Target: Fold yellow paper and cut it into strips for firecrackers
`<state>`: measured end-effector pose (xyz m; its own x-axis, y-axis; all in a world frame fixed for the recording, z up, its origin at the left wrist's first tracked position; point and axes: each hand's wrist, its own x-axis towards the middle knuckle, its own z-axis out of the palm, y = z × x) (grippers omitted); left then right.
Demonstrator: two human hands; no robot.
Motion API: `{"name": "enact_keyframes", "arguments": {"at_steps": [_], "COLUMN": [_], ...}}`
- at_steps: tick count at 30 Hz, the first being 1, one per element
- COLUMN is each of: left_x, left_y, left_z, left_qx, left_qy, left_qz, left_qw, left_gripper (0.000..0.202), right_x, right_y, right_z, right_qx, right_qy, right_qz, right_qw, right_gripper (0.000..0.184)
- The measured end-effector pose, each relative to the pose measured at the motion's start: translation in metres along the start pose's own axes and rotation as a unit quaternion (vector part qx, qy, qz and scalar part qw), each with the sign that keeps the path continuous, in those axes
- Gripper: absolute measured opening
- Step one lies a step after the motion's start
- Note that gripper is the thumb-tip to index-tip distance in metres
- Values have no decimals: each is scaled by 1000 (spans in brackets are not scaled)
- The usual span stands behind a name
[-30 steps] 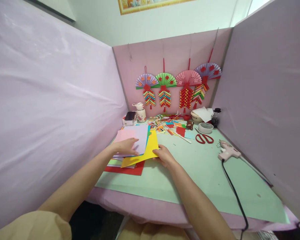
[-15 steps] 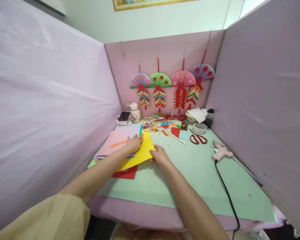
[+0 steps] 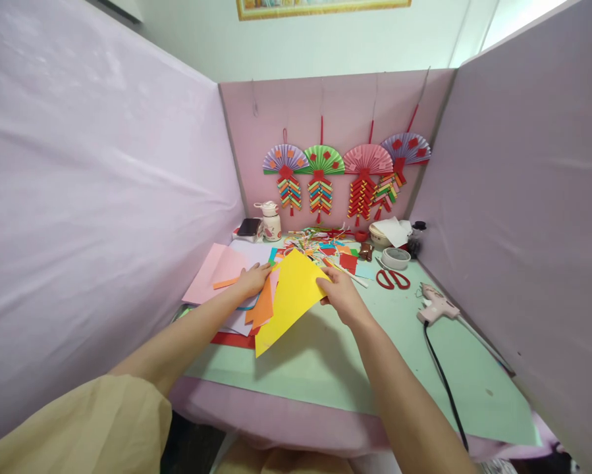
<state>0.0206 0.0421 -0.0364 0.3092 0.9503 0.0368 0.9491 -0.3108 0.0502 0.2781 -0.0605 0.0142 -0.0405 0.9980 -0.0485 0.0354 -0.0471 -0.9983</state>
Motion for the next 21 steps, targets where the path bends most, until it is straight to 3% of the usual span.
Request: {"name": "enact_keyframes", "arguments": {"at_steps": [7,12,16,19,21], "left_x": [-1,-3,-8,-15,-24], "left_y": [-8,-10,-5,12,35], "left_z": [5,10,7,2,0], "left_qx": [-9,-5,-8,-18,-32], "left_qy": [15,29,45,62,61], "left_qz": [10,10,12,21,40], "left_qw": [1000,1000,999,998,997], "left_gripper": [45,47,43,39,38], "right_x": [-13,-30,-52,-70,-81], "right_y": [-2,1,31,59,74], "right_z": [-19,-59,-93,-102,-100], "right_qx": [-2,3,38,71,81], "right_qy": [26,49,152,140,128], "right_qz": [12,26,67,115,152], "right_qw": [1000,998,985,981,977], "right_gripper": [38,42,43,39,38]}}
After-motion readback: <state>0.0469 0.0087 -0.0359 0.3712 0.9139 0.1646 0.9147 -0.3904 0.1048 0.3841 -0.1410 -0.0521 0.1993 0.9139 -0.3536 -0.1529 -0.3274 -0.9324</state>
